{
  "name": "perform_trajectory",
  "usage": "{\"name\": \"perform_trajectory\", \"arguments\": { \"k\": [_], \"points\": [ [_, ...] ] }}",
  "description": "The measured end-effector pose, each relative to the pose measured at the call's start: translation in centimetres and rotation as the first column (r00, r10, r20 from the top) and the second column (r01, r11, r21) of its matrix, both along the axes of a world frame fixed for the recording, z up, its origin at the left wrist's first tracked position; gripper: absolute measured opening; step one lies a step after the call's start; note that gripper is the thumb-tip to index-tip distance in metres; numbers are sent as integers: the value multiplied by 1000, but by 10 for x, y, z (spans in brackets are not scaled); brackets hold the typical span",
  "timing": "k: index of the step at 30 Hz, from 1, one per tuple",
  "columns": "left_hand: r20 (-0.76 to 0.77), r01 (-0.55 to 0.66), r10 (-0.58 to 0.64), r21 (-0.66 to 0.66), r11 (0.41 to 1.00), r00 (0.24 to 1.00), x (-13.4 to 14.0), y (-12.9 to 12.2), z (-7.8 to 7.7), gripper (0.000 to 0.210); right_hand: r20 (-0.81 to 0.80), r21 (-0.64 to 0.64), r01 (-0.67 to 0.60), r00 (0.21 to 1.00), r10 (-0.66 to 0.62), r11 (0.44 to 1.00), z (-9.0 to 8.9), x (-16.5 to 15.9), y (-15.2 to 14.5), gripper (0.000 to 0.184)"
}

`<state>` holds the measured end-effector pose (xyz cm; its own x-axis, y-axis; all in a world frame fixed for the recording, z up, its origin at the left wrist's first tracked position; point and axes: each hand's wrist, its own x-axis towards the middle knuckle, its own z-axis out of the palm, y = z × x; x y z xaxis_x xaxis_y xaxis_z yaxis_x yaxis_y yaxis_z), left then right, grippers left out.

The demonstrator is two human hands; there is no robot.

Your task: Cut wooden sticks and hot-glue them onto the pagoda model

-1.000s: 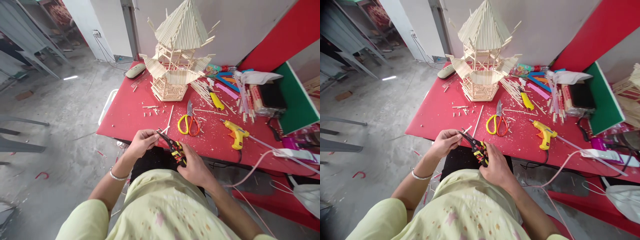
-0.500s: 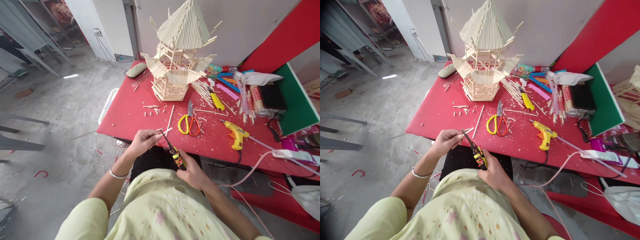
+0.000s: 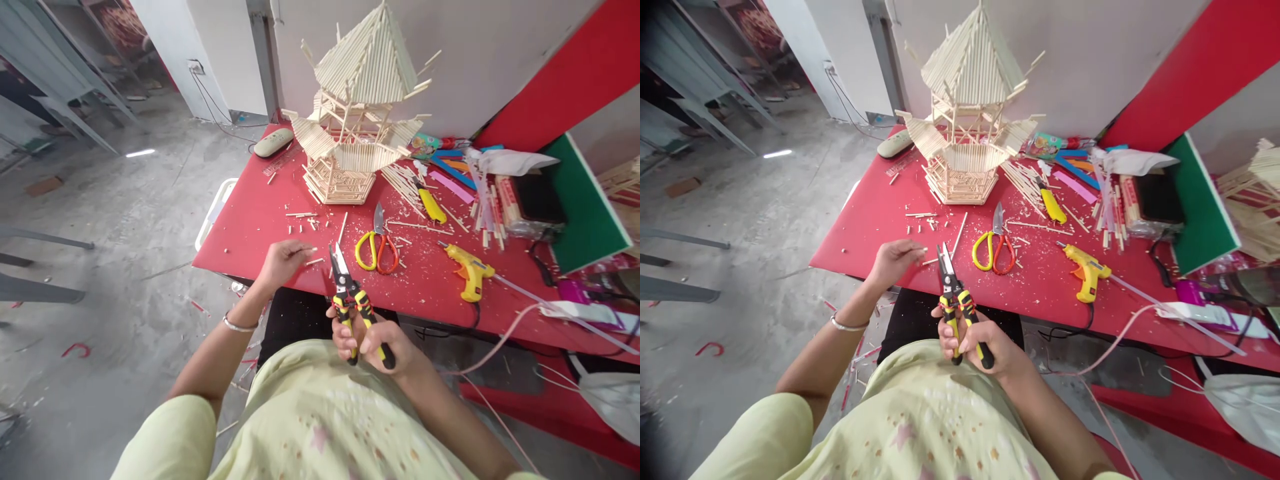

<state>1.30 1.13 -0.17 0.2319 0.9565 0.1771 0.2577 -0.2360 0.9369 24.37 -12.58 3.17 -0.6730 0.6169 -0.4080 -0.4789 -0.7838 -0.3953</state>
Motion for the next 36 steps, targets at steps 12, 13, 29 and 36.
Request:
{"name": "perform_trajectory", "arguments": {
  "k": [12,13,29,36],
  "points": [
    [410,325,-211,-234,916,888,21,9,14,74,-240,-5,-173,956,166,985,-8,0,20,66],
    [439,310,-173,-262,914,882,24,7,14,70,-192,16,-178,965,178,984,-6,3,19,65],
    [478,27,187,-406,913,858,37,-16,19,36,534,67,-445,-740,-409,893,2,93,54,76],
    [484,3,229,-432,902,845,38,-18,14,38,509,187,-676,-554,-659,713,2,48,89,56]
  ]
}}
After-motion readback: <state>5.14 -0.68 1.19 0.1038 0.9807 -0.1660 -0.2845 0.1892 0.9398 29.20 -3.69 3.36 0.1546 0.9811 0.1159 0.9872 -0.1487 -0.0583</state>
